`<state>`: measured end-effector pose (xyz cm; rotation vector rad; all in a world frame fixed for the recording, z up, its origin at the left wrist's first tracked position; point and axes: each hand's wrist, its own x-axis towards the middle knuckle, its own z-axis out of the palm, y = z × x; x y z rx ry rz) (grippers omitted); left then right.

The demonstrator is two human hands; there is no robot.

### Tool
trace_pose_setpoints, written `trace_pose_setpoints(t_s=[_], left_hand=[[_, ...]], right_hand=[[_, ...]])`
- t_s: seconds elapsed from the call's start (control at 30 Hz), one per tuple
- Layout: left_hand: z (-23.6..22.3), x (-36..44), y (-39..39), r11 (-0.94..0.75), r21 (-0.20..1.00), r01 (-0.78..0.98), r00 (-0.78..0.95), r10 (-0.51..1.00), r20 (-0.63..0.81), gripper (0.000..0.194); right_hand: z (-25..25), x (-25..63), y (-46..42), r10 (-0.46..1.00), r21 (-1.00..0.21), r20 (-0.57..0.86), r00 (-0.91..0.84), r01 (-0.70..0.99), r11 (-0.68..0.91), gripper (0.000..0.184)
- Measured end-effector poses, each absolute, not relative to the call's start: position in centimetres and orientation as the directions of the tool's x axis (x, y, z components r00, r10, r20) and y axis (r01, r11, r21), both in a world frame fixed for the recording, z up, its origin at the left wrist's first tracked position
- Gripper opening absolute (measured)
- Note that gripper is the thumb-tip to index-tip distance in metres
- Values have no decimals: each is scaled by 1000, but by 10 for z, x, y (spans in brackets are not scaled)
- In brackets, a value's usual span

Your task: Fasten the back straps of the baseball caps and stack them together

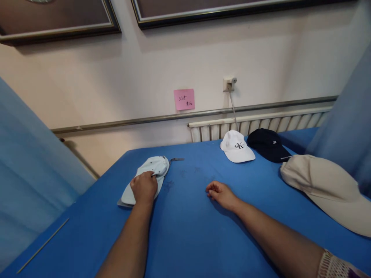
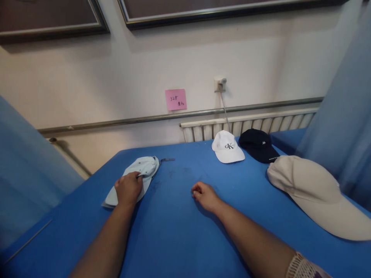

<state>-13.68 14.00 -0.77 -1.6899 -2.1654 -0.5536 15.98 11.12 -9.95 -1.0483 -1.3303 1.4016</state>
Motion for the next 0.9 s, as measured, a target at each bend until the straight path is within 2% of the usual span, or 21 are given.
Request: trace_pose_setpoints(t_s=[0.13,0.27,0.37,0.43,0.5,0.57,0.67,0.77,0.9], left_hand=[[-2,-130,138,77,146,986,-156,731,665,29],[0,-106,126,-307,135,942,75,586,807,22],[-5,-80,116,-541,129,831,216,528,822,19],[-10,-66,112,-604,131,786,279,535,798,20],[-16,-57,112,-614,135,777,331,581,744,21],[-20,-53,115,-573,157,804,331,652,682,24],[-24,-55,123,-453,240,858,218,746,629,27],[-29,-58,131,-414,370,831,103,769,631,29],[-40,-60,143,-441,574,690,-12,786,618,26]], right_hand=[[-96,157,112,984,-984,-17,-177,-173,-47,10],[-89,166,121,988,-942,-100,116,-332,-57,18],[-83,186,131,922,-865,-206,329,-501,-14,21],[-79,203,137,896,-780,-294,333,-625,-23,22],[-77,216,142,890,-709,-377,256,-698,-100,25],[-76,222,144,895,-727,-391,214,-668,-158,20],[-79,220,145,930,-841,-303,210,-518,-157,11],[-81,211,143,953,-891,-254,163,-423,-166,20],[-78,201,136,978,-958,-193,76,-231,-171,24]])
